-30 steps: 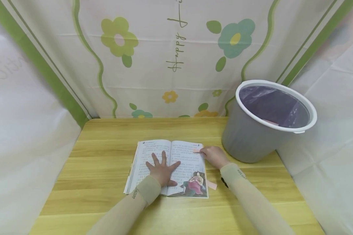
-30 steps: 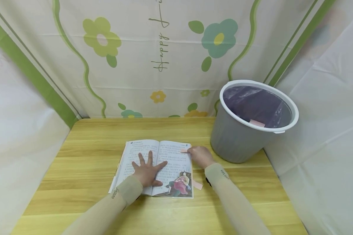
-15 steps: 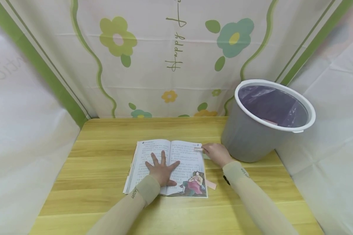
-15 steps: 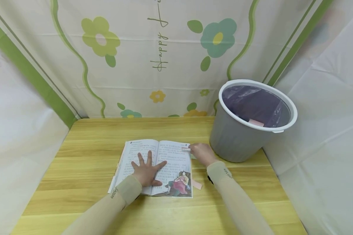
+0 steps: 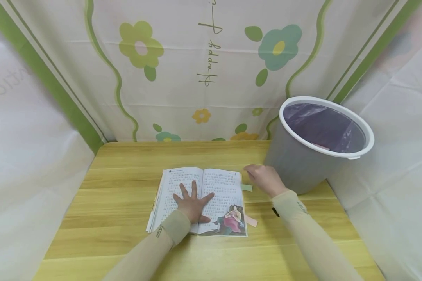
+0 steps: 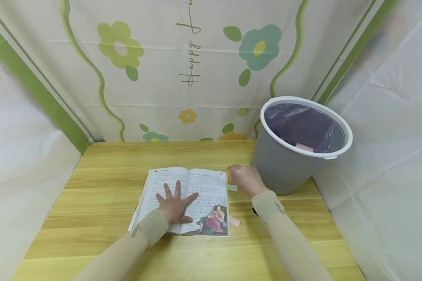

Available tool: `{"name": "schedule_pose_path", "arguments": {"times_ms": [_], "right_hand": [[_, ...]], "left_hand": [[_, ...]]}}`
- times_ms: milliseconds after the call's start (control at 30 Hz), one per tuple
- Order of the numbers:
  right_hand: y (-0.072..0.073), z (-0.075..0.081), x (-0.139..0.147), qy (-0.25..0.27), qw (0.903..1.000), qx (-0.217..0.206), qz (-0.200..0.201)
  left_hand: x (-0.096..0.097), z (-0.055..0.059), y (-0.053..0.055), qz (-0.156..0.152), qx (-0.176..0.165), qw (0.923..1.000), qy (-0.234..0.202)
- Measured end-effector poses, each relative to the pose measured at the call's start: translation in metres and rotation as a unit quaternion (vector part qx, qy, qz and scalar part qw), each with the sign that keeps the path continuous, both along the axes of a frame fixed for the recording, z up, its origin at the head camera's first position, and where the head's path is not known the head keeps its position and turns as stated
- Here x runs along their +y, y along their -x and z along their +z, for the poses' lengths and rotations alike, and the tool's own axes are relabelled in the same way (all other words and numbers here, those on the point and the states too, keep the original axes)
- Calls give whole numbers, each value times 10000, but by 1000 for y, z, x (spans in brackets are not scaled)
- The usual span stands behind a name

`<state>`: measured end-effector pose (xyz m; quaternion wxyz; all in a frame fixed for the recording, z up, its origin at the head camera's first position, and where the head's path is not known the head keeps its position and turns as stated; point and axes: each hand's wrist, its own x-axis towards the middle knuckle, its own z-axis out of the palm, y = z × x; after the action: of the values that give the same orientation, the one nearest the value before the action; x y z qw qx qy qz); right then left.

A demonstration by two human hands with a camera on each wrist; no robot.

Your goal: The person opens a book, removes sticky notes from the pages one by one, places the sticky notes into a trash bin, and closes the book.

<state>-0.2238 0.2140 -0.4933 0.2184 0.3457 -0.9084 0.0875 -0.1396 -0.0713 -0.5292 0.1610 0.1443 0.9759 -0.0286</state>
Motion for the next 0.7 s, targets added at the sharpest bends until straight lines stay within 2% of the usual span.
{"name": "schedule_pose_path", "arguments": {"times_ms": [233, 433, 700], "right_hand": [[-7, 30, 3, 164, 9977, 599, 260], [-16, 62, 6, 266, 9929, 1076, 437], [-33, 108, 8, 289, 9859, 1576, 477]], "left_hand": [[0, 9, -3, -12, -59, 10000, -14], [0, 10, -3, -14, -9, 10000, -82], [-1, 11, -5, -79, 52, 9999, -35]]}}
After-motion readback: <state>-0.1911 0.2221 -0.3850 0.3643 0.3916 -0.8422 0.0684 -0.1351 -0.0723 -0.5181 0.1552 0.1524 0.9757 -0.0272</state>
